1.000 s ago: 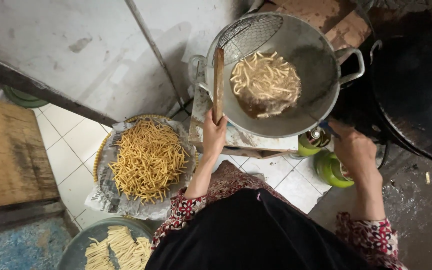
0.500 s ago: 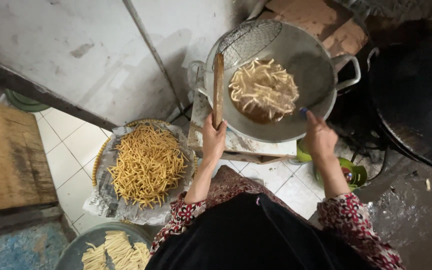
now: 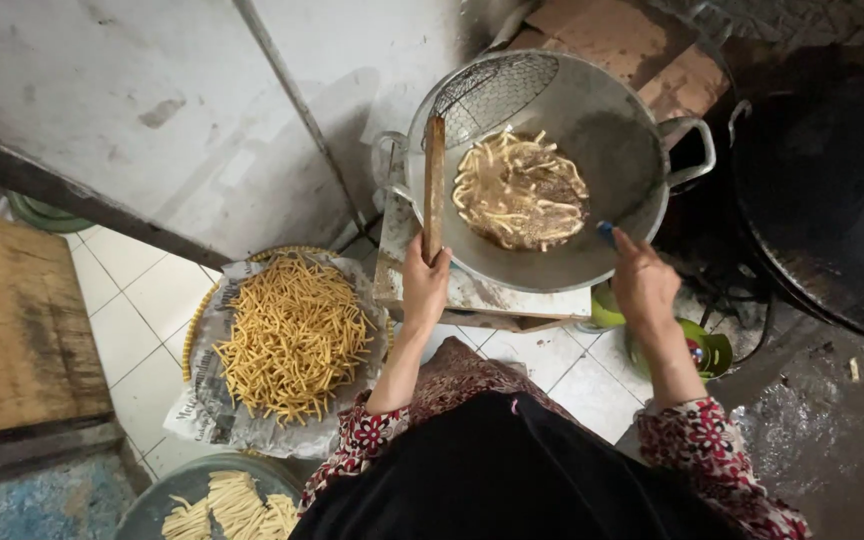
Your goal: Frying noodles in a large wok and removing them with a metal strainer
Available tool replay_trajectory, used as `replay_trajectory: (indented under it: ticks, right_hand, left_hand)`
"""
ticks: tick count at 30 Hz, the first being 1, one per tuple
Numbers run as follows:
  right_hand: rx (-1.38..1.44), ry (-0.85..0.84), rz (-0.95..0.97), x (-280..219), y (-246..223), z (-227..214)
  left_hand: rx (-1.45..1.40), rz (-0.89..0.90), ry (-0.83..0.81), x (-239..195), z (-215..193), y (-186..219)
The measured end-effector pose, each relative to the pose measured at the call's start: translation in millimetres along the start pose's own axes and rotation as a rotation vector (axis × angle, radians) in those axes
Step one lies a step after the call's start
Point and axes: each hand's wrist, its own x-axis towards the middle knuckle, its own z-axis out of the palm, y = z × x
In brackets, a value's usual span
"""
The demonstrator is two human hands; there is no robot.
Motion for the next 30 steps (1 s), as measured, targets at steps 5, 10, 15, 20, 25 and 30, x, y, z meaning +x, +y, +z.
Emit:
replay_trajectory:
  ticks: [5,10,15,20,25,30]
  right_hand:
    - [-0.013,-0.009,0.039,7,-30,-31]
    - [0.001,-0.041,-0.044,0,-39,-7]
    - [0.281,-0.102,0.012,-8,-40,-11]
    - [0.16,-0.057,-0.005,-3,-38,11]
    - [0.317,-0.061,0.046,7,-44,15]
    - [0.272,-0.022,-0.03,16,-58,47]
  left_hand:
    - [-0.003,-0.003,0.01,1,2,-4]
    - [0.038,0.0,0.009,11,-1,-16]
    - [-0.029,0.072,0.013,6,-6,-7]
    - [-0.013,0.036,-0.001,2,-3,-6]
    - [-0.031,0.086,-0.005,5,-6,-5]
    - [-0.035,0.032,-0.006,3,-6,3]
